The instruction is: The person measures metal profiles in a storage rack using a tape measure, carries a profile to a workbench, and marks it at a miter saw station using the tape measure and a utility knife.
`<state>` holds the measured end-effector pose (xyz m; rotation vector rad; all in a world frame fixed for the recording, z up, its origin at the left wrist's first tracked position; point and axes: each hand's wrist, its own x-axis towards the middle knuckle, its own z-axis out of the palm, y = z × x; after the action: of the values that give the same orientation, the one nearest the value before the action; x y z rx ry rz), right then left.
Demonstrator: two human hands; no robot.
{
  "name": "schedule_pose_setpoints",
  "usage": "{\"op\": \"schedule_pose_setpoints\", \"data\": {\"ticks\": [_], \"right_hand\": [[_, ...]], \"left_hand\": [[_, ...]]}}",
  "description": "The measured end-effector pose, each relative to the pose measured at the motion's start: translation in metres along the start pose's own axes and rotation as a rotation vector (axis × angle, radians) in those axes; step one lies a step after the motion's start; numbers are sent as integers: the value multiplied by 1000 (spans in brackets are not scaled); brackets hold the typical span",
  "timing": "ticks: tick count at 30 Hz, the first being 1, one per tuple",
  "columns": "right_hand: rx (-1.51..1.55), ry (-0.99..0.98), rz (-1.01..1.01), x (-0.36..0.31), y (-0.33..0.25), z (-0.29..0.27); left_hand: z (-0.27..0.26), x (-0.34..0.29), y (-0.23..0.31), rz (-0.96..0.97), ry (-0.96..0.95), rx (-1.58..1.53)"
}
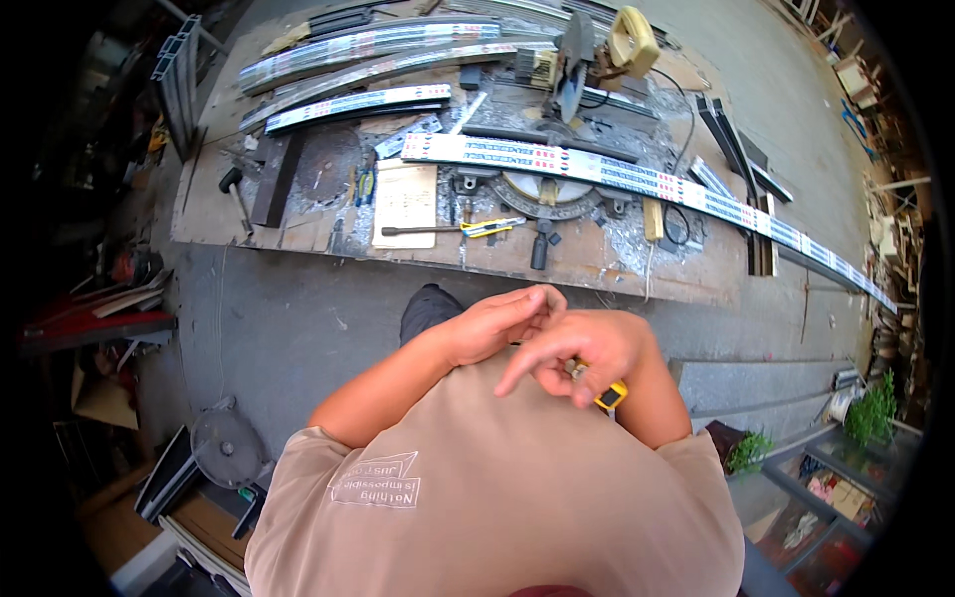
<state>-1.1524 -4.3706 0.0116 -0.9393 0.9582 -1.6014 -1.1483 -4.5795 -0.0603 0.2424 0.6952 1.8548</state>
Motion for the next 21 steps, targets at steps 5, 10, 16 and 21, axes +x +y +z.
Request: {"op": "schedule_pose_setpoints", "data": {"ticks": [5,10,16,21], "right_hand": [[-136,104,-69,-22,0,-5],[-105,63,-100,-9,4,-18],[-27,33,-124,28,4,-44],[-20,134,28,68,2,-75]], "left_hand": [[-7,11,-2,-15,-49,2],[-7,16,16,3,-19,64],[-46,3,41,-25,-72,80],[-78,-7,67,16,-26,27]]}}
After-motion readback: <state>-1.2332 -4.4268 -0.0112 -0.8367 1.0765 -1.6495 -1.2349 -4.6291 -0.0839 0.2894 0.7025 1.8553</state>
